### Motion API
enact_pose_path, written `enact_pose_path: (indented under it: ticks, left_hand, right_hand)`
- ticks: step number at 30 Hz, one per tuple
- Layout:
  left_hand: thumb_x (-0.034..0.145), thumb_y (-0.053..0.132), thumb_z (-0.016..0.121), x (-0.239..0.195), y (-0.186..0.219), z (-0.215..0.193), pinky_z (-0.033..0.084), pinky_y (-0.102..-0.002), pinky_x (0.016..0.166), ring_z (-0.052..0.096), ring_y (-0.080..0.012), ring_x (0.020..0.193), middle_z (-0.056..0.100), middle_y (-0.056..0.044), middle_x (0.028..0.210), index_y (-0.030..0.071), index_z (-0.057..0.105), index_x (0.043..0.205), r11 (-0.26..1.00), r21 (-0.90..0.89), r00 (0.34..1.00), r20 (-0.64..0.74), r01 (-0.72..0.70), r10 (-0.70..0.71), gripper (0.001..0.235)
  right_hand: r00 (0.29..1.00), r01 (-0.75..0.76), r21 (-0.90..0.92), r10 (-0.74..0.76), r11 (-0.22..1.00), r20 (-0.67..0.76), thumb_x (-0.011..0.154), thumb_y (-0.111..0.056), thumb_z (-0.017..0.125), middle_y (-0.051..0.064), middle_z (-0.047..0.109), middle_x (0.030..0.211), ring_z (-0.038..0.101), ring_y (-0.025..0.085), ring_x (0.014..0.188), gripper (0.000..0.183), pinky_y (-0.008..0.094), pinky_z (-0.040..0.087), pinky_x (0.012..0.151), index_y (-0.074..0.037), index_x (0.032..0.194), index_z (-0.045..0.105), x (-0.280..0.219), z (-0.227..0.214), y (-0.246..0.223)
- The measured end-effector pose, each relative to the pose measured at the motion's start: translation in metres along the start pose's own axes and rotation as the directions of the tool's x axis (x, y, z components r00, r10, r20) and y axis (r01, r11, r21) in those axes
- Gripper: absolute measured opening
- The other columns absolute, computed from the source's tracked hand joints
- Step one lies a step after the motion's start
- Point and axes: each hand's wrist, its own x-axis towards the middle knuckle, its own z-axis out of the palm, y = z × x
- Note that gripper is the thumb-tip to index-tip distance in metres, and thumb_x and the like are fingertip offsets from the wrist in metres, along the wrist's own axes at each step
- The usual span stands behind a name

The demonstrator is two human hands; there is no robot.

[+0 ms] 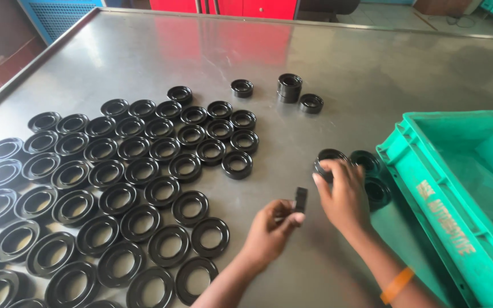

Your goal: Inspecting and sorting black circular parts on a metal table and placing them into crates.

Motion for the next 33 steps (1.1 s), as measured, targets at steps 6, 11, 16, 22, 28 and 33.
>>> enact_pose_path:
  ticks: [6, 11, 16, 22, 28, 33]
  left_hand:
    - [0.092, 0.015, 0.075, -0.017, 0.016, 0.017, 0.051, -0.029, 0.095, 0.063, -0.0114, 0.104, 0.07, -0.007, 0.105, -0.001, 0.065, 0.109, 0.989, -0.082, 0.991, 0.047, -0.122, 0.126, 0.025]
    - [0.103, 0.022, 0.066, -0.019, 0.013, 0.014, 0.046, -0.029, 0.087, 0.057, -0.0099, 0.094, 0.067, -0.003, 0.101, 0.002, 0.068, 0.108, 0.985, -0.167, 0.982, 0.189, 0.031, 0.001, 0.021]
    - [0.1, 0.019, 0.068, -0.024, 0.016, 0.016, 0.047, -0.027, 0.089, 0.057, -0.0088, 0.097, 0.061, -0.001, 0.1, 0.003, 0.062, 0.105, 0.979, -0.195, 0.963, 0.245, -0.065, 0.112, 0.018]
    - [0.1, 0.018, 0.068, -0.026, 0.018, 0.017, 0.045, -0.028, 0.087, 0.055, -0.0101, 0.095, 0.062, -0.002, 0.1, 0.001, 0.063, 0.105, 0.981, -0.191, 0.957, 0.287, 0.026, 0.031, 0.018]
    - [0.1, 0.015, 0.066, -0.028, 0.023, 0.021, 0.048, -0.03, 0.094, 0.06, -0.012, 0.102, 0.063, -0.004, 0.106, 0.002, 0.06, 0.105, 0.971, -0.237, 0.949, 0.295, -0.041, 0.113, 0.016]
    - [0.099, 0.013, 0.067, -0.028, 0.025, 0.019, 0.045, -0.029, 0.092, 0.056, -0.013, 0.101, 0.057, -0.004, 0.108, 0.002, 0.062, 0.109, 0.996, -0.086, 0.963, 0.27, 0.01, 0.013, 0.016]
  right_hand:
    - [0.548, -0.834, 0.547, -0.009, 0.067, 0.836, 0.099, -0.01, 0.055, 0.006, 0.071, 0.102, 0.067, 0.025, 0.072, 0.045, 0.038, 0.057, 0.06, -0.023, 0.142, 0.054, -0.067, 0.026, 0.039]
    - [0.949, -0.041, 0.714, -0.197, 0.699, 0.248, 0.094, 0.009, 0.052, 0.007, 0.062, 0.103, 0.062, 0.014, 0.089, 0.051, 0.027, 0.053, 0.075, -0.013, 0.14, 0.057, -0.033, -0.027, 0.001]
    - [0.88, -0.382, 0.747, -0.035, 0.545, 0.475, 0.096, 0.007, 0.056, 0.009, 0.068, 0.098, 0.066, 0.017, 0.082, 0.044, 0.031, 0.055, 0.07, -0.012, 0.135, 0.062, -0.049, -0.005, 0.02]
    - [0.932, -0.127, 0.717, -0.165, 0.686, 0.323, 0.088, 0.005, 0.059, 0.012, 0.067, 0.102, 0.068, 0.023, 0.084, 0.047, 0.032, 0.055, 0.069, -0.01, 0.133, 0.061, -0.032, -0.036, 0.002]
    - [0.769, -0.524, 0.68, -0.059, 0.512, 0.637, 0.093, 0.001, 0.053, 0.016, 0.066, 0.098, 0.067, 0.028, 0.076, 0.044, 0.037, 0.055, 0.064, -0.009, 0.136, 0.059, -0.041, -0.023, 0.016]
    - [0.948, -0.026, 0.733, -0.216, 0.68, 0.235, 0.079, 0.012, 0.063, 0.011, 0.064, 0.108, 0.067, 0.023, 0.082, 0.058, 0.033, 0.054, 0.067, -0.007, 0.132, 0.057, -0.036, -0.027, 0.005]
